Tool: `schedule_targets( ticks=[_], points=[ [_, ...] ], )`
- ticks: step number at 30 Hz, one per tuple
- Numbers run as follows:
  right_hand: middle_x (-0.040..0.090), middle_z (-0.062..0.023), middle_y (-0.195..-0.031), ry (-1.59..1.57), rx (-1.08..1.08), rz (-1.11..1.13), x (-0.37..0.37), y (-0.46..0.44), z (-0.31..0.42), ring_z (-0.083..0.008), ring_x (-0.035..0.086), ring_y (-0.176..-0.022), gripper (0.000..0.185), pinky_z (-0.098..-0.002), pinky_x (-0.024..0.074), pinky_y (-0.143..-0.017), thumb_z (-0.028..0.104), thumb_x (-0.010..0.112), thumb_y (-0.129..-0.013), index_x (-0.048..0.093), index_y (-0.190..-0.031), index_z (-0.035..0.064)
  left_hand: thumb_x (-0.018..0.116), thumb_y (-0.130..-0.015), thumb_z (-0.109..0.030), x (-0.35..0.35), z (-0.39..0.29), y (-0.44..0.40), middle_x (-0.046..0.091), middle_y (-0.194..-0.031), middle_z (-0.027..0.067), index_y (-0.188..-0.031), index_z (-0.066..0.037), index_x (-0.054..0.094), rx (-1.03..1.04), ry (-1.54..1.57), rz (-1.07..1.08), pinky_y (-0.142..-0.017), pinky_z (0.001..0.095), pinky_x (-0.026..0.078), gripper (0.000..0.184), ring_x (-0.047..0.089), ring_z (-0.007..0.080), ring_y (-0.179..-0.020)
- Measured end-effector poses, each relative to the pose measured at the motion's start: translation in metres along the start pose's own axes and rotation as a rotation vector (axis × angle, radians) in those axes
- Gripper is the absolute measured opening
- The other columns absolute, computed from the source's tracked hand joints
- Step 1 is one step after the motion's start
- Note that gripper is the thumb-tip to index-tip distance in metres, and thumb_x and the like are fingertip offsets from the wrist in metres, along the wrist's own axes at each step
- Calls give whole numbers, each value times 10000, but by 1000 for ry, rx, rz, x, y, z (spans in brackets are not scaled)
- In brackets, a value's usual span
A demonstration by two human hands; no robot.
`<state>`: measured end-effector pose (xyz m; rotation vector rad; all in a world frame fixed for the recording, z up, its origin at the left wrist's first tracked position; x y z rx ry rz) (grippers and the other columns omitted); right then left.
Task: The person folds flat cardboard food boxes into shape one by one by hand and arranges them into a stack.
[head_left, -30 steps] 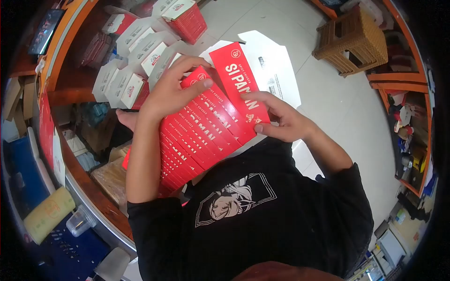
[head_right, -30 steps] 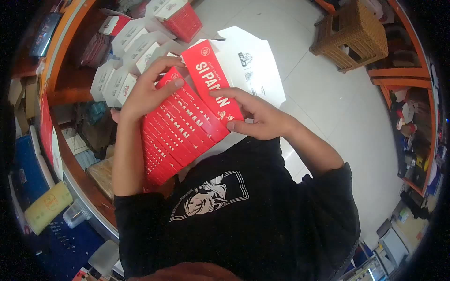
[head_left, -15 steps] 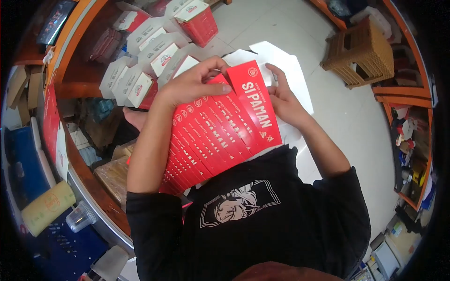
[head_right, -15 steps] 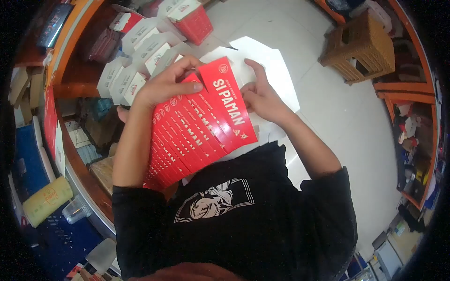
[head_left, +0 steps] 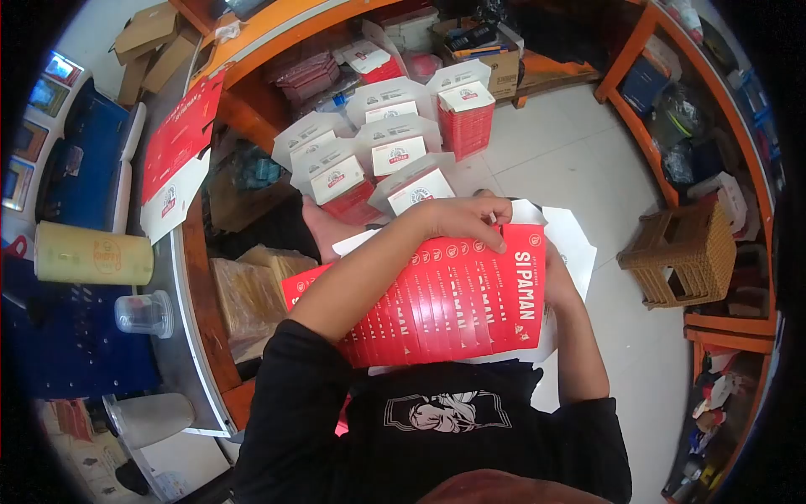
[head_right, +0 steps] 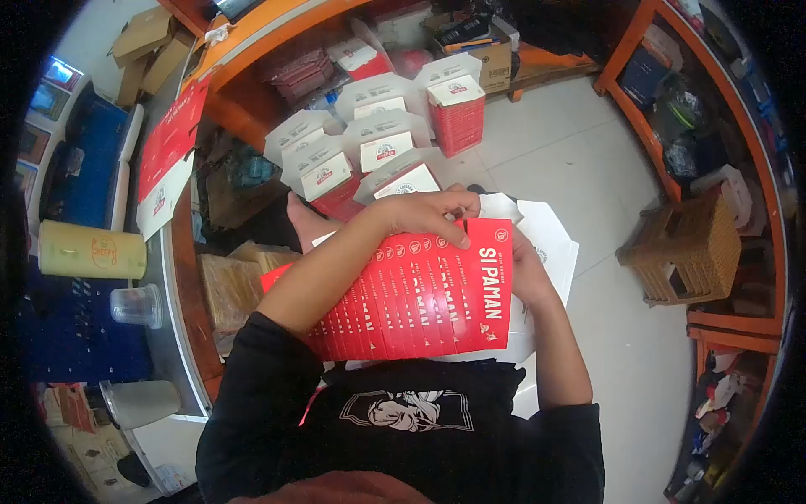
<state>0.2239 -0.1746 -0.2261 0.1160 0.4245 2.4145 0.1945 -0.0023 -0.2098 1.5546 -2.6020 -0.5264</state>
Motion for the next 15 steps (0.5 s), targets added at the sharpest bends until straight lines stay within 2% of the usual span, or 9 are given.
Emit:
schedule_targets(
  ticks=[7, 9, 11, 15],
  points=[
    [690, -86, -1228, 86, 73, -86, -3, -2, -8, -174, 649, -1124, 545, -340, 515, -964, 192, 811, -842, 610, -1327, 47, 790, -822, -315, 0, 1, -2, 420, -1140, 89, -969, -123, 501, 33, 37, 33, -944, 323, 390, 376, 482, 226, -1110],
    [702, -88, -1203, -58, 94, -111, -6, -6, -15, -175, 662, -1093, 501, -342, 521, -952, 183, 815, -835, 639, -1282, 41, 793, -822, -321, 1, 3, -3, 421, -1150, 96, -970, -119, 503, 15, 18, 21, -954, 325, 393, 383, 484, 236, -1123],
    [714, -89, -1173, -62, 63, -100, -8, -7, -12, -175, 674, -1059, 459, -339, 527, -936, 170, 813, -835, 659, -1246, 34, 796, -820, -325, -1, 5, -4, 421, -1166, 106, -972, -116, 506, -8, -22, -7, -962, 326, 397, 389, 480, 249, -1141],
    [735, -85, -1100, 125, -64, -28, -10, -3, -6, -164, 691, -988, 384, -322, 542, -892, 128, 789, -853, 671, -1202, 18, 799, -820, -327, -1, 4, -5, 408, -1186, 115, -978, -111, 508, 39, -95, -30, -961, 325, 409, 395, 469, 265, -1152]
  ],
)
Point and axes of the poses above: each hand's wrist, its own y-axis away from the middle knuckle, its own x-axis out of the palm, z = x × y, the point moved 6 cm from there along -y, towards the middle knuckle
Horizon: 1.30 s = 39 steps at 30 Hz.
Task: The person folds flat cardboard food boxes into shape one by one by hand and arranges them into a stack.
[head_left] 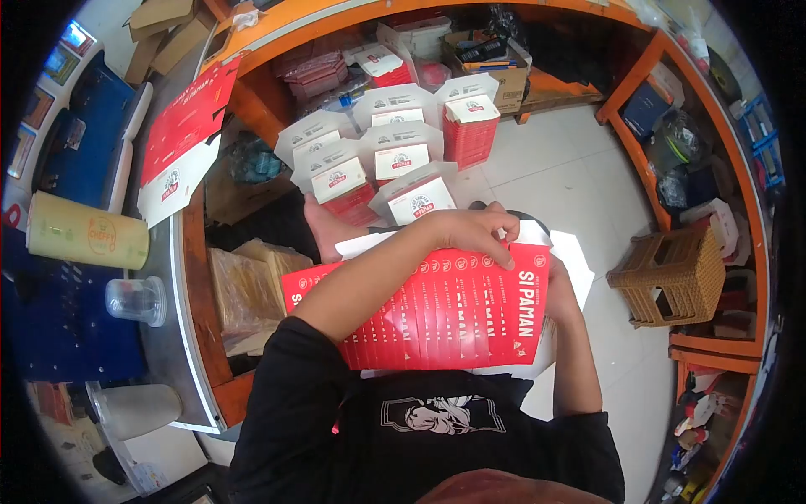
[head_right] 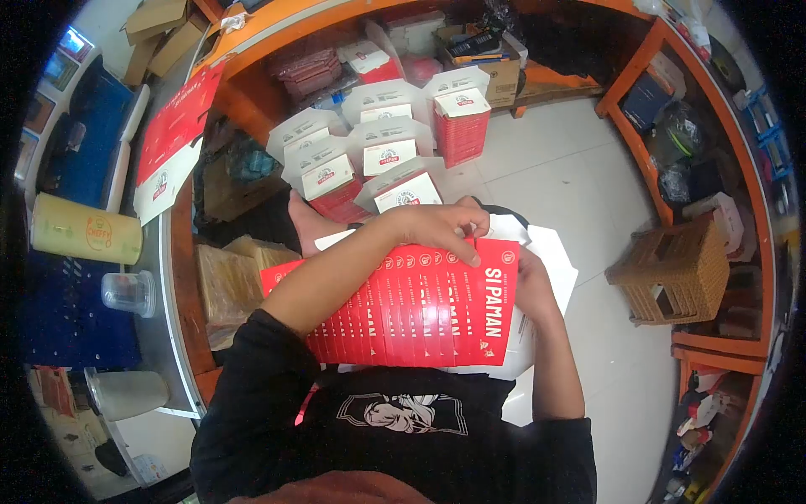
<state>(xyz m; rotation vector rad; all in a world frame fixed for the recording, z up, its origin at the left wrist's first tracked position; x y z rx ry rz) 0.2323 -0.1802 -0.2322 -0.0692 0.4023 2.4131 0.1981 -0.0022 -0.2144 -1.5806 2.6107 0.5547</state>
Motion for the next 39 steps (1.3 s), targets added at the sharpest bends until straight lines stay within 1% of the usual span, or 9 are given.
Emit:
schedule_targets(
  ticks=[10, 19, 22, 25, 28, 32, 33, 36, 39],
  points=[
    [736, -80, -1079, 72, -52, 97, -3, -5, -4, -144, 690, -967, 289, -304, 549, -875, 50, 712, -905, 676, -1188, 4, 822, -804, -312, 6, 2, -2, 418, -1153, 102, -948, -95, 507, 3, 110, 41, -893, 322, 432, 408, 499, 227, -1043],
    [707, -104, -1167, -60, 241, 70, 17, -5, 7, -167, 680, -1053, 467, -323, 541, -904, 169, 814, -825, 646, -1237, 29, 815, -805, -346, 11, 2, -5, 457, -1127, 104, -922, -92, 503, 18, 39, 57, -880, 335, 429, 419, 504, 228, -1054],
    [680, -117, -1217, -93, 163, 148, 18, -13, -7, -180, 668, -1095, 486, -332, 537, -917, 189, 783, -846, 597, -1270, 41, 801, -815, -371, 10, 1, -4, 459, -1130, 103, -930, -100, 499, 38, 9, 55, -880, 331, 424, 422, 503, 230, -1058],
    [663, -102, -1204, 20, -64, 22, 13, 0, 18, -166, 660, -1080, 438, -313, 554, -896, 263, 655, -942, 550, -1298, 32, 789, -827, -383, 9, -2, 1, 459, -1130, 100, -940, -105, 497, 21, 25, 49, -883, 325, 416, 419, 497, 229, -1058],
    [659, -95, -1154, -532, 77, -68, -13, 5, 6, -151, 654, -1033, 442, -299, 543, -871, 214, 681, -923, 531, -1306, 54, 778, -843, -371, 8, 1, 0, 462, -1129, 96, -938, -106, 495, 16, -5, 49, -888, 325, 411, 400, 492, 222, -1052],
    [670, -57, -1076, -171, -159, -94, 1, 10, 36, -119, 635, -956, 228, -277, 516, -837, 102, 665, -948, 620, -1160, 33, 717, -862, -305, 9, 2, -2, 458, -1106, 85, -930, -106, 504, 27, 18, 61, -893, 325, 394, 300, 482, 206, -1028],
    [686, -20, -995, -194, -66, -92, 3, 10, 33, -107, 630, -930, 130, -262, 504, -841, 122, 630, -986, 658, -1059, 19, 692, -855, -284, 9, 1, 0, 458, -1097, 82, -927, -105, 507, 15, 99, 69, -902, 322, 382, 267, 474, 205, -1030],
    [694, -7, -939, 55, -225, -97, -2, 11, 44, -105, 632, -917, 117, -269, 502, -844, 132, 669, -966, 677, -1013, 25, 628, -829, -234, 6, 0, 2, 457, -1072, 75, -922, -103, 516, 1, 241, 82, -929, 313, 346, 196, 448, 204, -1042],
    [689, -59, -982, 14, -110, -72, -1, 7, 41, -160, 632, -927, 178, -324, 495, -872, 182, 702, -945, 699, -1005, 14, 602, -804, -217, 11, 4, -3, 459, -1049, 71, -919, -99, 518, 2, 224, 100, -948, 312, 318, 184, 426, 206, -1058]
  ],
)
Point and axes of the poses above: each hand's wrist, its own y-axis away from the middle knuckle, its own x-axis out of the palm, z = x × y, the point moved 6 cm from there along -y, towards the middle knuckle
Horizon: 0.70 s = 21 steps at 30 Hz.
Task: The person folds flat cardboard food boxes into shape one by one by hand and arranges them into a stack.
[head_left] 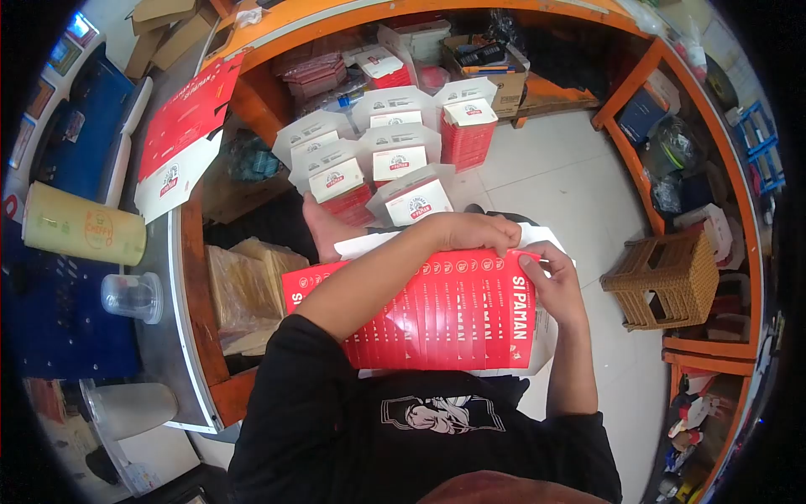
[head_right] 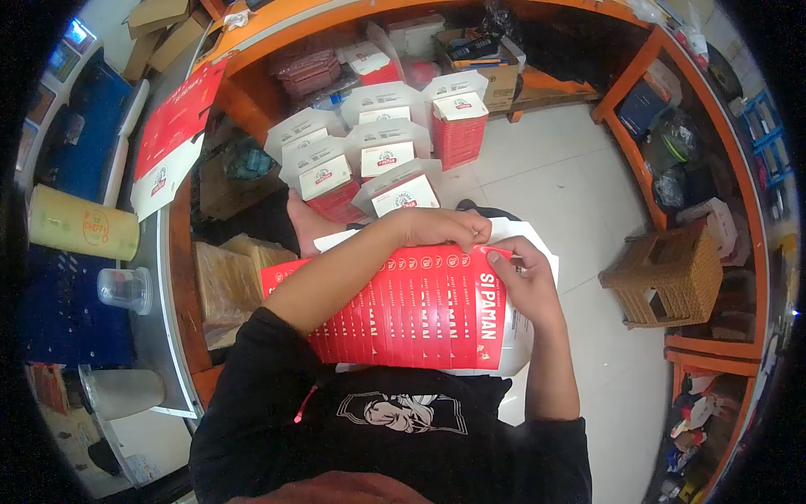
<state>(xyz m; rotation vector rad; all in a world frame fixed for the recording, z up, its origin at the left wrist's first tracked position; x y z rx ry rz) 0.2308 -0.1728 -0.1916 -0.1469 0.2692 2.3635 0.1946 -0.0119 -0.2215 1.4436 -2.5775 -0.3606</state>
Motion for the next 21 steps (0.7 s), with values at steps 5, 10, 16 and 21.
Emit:
schedule_targets(
  ticks=[5, 10, 16, 21],
  points=[
    [655, -96, -998, 325, -143, 12, 5, 0, 19, -201, 609, -998, 206, -348, 474, -906, 191, 679, -959, 673, -1046, 5, 607, -800, -215, -1, -3, 3, 458, -1021, 66, -913, -90, 512, 6, -46, -38, -963, 309, 302, 193, 416, 206, -1066],
    [458, -194, -1436, 84, -21, 34, 24, 8, -3, -263, 473, -1290, 553, -385, 433, -1032, 281, 564, -1017, 403, -1475, 17, 606, -862, -303, 0, -10, 8, 499, -1133, 119, -991, -84, 569, -41, -45, -71, -932, 363, 397, 257, 509, 245, -1051],
    [209, -168, -1654, -463, 87, -146, 34, 40, 17, -289, 215, -1528, 701, -396, 213, -1224, 417, 407, -1062, 176, -1599, 29, 406, -991, -661, 6, -6, 34, 536, -1425, 225, -1378, -75, 576, -292, -543, -192, -1075, 416, 413, 722, 550, 348, -1287],
    [194, -175, -1660, -443, -54, -183, 34, 57, 7, -291, 150, -1545, 724, -422, 142, -1243, 472, 370, -1064, 185, -1598, 19, 365, -1012, -664, 7, -9, 40, 617, -1354, 206, -1372, -63, 604, -295, -479, -163, -1098, 406, 404, 740, 573, 343, -1272]
  ],
)
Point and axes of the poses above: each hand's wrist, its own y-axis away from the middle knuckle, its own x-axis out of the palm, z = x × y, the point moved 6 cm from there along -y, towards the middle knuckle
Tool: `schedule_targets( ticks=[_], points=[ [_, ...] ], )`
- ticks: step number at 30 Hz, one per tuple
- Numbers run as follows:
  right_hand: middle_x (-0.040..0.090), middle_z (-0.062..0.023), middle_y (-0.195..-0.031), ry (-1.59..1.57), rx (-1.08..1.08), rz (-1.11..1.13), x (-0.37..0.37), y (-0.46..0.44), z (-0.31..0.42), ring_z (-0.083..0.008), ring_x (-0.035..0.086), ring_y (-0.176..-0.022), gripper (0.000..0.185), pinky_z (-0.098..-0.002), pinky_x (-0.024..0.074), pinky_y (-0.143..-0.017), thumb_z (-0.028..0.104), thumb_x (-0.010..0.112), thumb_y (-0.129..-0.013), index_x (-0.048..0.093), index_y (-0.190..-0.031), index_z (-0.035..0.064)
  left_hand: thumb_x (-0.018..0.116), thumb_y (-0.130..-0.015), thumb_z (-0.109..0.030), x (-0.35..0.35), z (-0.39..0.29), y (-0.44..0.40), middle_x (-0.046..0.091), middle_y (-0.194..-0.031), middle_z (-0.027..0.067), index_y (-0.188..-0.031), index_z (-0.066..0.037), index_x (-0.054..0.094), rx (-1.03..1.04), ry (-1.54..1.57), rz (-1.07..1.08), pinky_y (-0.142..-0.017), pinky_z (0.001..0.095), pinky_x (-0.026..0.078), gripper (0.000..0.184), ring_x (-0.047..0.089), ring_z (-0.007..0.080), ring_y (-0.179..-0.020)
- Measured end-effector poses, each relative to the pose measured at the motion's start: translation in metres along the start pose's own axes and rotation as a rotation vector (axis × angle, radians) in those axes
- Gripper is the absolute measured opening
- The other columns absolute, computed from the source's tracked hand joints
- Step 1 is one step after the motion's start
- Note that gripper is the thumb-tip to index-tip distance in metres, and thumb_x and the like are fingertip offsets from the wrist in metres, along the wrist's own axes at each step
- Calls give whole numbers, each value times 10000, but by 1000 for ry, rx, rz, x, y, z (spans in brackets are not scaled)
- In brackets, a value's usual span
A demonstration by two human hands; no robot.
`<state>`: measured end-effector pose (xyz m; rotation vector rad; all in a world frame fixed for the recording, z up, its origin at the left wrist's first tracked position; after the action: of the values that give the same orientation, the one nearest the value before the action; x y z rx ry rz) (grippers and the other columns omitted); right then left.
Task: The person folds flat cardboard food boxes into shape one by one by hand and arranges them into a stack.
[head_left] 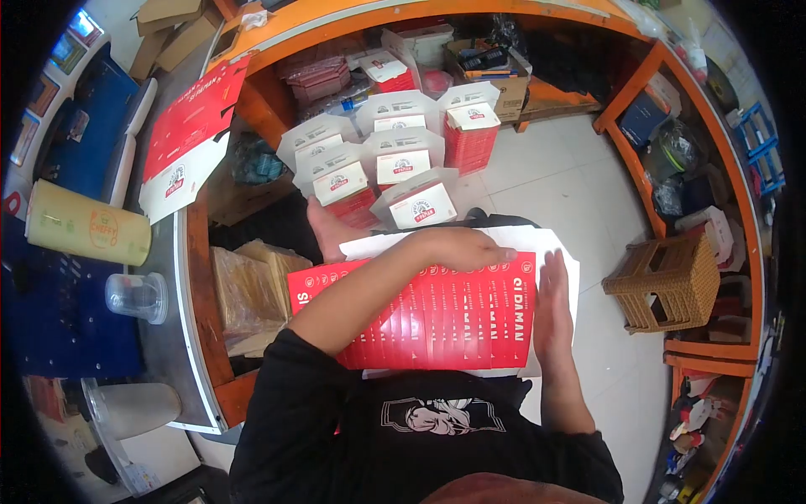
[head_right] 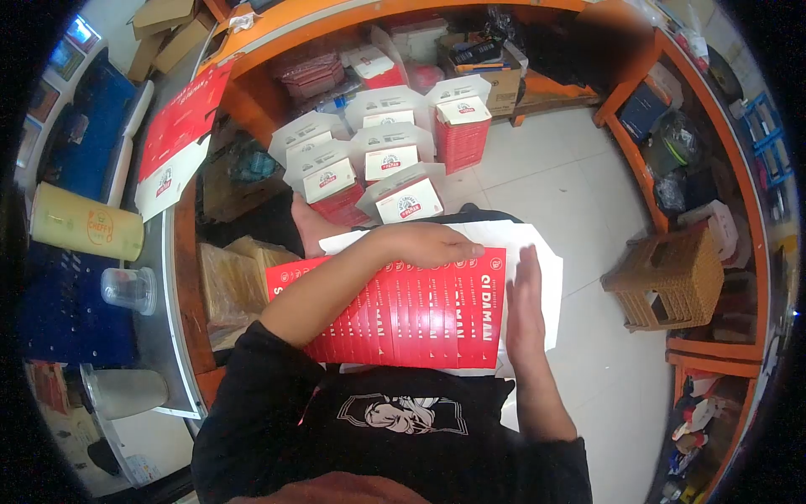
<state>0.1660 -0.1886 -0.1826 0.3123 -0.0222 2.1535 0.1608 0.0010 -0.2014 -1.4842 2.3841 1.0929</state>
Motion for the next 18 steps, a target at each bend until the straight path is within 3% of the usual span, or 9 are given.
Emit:
schedule_targets(
  ticks=[2, 8, 10, 12, 14, 16, 17, 18],
  points=[
    [203, -195, -1653, -16, -48, 10, -27, 26, -25, -302, 134, -1547, 810, -432, 131, -1238, 555, 365, -1040, 178, -1592, -8, 371, -1009, -667, -2, 2, 2, 614, -1358, 210, -1358, -64, 619, -2, 4, -4, -1092, 406, 408, 740, 576, 343, -1269],
    [325, -179, -1583, -22, -15, 159, -12, 75, -48, -288, 247, -1497, 829, -452, 201, -1216, 632, 239, -1038, 254, -1553, -17, 366, -1005, -678, 3, 4, 2, 623, -1349, 209, -1367, -36, 604, 13, -12, 10, -1074, 390, 428, 774, 594, 340, -1250],
    [350, -176, -1558, -34, -48, 58, -38, 40, -35, -289, 282, -1487, 709, -454, 237, -1209, 497, 419, -1048, 292, -1531, -6, 393, -983, -703, 4, 2, 4, 614, -1355, 225, -1365, -21, 602, -5, 2, 41, -1076, 387, 427, 809, 593, 347, -1252],
    [312, -187, -1591, 358, -241, -8, -59, 0, -29, -301, 293, -1491, 658, -452, 217, -1224, 196, 577, -967, 298, -1521, -23, 432, -951, -728, 3, -1, 5, 612, -1350, 241, -1355, -8, 608, -4, -21, 26, -1076, 390, 428, 845, 593, 355, -1252],
    [401, -179, -1542, 587, -439, 66, -37, -37, 1, -283, 374, -1449, 721, -432, 287, -1202, 67, 694, -850, 373, -1492, 0, 481, -912, -755, 0, 1, 7, 616, -1335, 256, -1336, 4, 621, 3, -80, -29, -1072, 396, 433, 881, 594, 363, -1250],
    [492, -153, -1478, 620, -289, 333, -10, -69, 0, -246, 469, -1371, 705, -380, 378, -1147, 87, 771, -821, 453, -1447, 16, 531, -859, -782, -7, 14, 16, 618, -1326, 266, -1327, 18, 623, -12, -94, -180, -1070, 403, 436, 932, 591, 371, -1251],
    [636, -126, -1317, 410, -178, 393, 3, -76, -2, -205, 604, -1203, 577, -331, 466, -1056, 114, 803, -806, 591, -1331, 3, 557, -832, -796, -10, 22, 24, 619, -1322, 270, -1322, 25, 624, -23, -99, -251, -1069, 406, 438, 958, 589, 375, -1251],
    [667, -118, -1250, 421, -108, 428, 8, -81, -9, -192, 629, -1141, 496, -322, 490, -1011, 98, 793, -813, 629, -1271, 0, 581, -821, -786, -11, 29, 34, 638, -1292, 262, -1310, 12, 638, -79, -105, -206, -1050, 407, 453, 938, 608, 370, -1223]
  ],
)
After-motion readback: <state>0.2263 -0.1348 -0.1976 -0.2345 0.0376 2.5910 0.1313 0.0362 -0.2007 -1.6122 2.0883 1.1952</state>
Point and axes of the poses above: each hand's wrist, its own y-axis away from the middle knuckle, its own x-axis out of the palm, z = x × y, the point moved 6 cm from there along -y, towards the middle knuckle
